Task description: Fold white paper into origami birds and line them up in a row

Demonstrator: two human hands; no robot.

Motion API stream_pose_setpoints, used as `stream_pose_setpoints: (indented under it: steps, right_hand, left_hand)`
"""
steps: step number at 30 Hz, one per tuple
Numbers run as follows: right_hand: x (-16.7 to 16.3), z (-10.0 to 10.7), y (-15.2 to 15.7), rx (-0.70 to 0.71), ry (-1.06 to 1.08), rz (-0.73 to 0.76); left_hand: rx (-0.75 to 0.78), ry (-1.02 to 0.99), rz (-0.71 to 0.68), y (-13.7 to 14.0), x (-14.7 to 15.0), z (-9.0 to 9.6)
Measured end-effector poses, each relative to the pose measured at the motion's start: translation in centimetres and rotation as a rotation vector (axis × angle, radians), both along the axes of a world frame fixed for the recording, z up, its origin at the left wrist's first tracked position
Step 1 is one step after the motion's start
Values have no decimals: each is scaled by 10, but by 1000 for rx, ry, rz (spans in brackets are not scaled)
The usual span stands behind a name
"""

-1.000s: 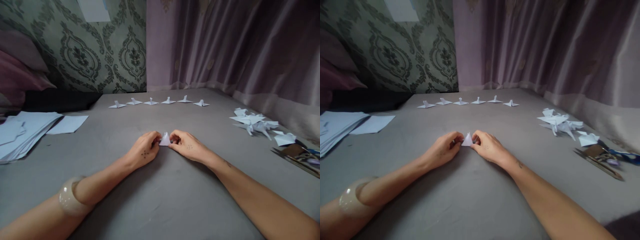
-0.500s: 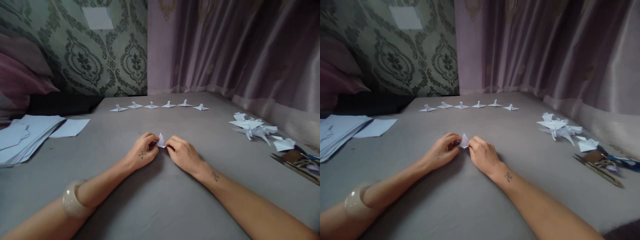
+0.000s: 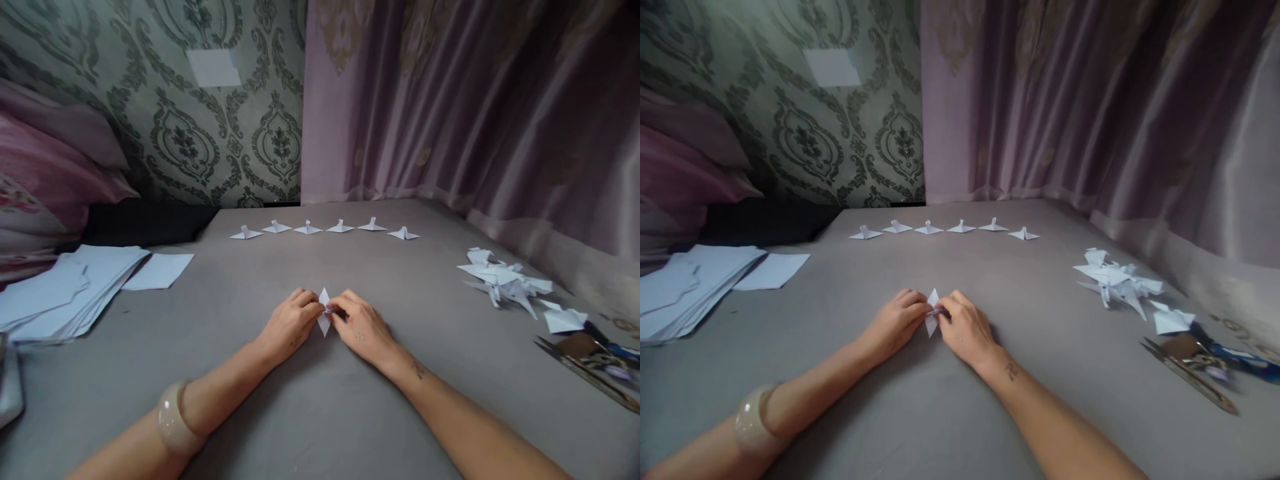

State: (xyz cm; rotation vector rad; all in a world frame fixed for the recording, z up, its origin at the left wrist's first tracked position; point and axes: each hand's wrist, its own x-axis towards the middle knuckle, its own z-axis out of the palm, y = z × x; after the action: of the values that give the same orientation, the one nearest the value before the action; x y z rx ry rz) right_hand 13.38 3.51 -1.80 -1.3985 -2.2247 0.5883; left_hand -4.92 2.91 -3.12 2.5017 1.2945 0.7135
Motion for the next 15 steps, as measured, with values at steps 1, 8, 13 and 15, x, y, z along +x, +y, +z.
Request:
stream_pose_setpoints:
  steps: [1,8,13,15]
  right_hand:
    - [0,1,0,-10,-18,0]
    - [0,4,2,-17,-21,-32]
    - [-1,-9,12,-108,117,-80]
    - [-2,-12,14,-123,132,-92]
  left_hand:
    - [-4,1,-13,0,0,1]
    - [-178,-197,124,8,5,1]
    - [-298,-307,179,12,4,0]
    - [-314,-310,175,14,4,-1]
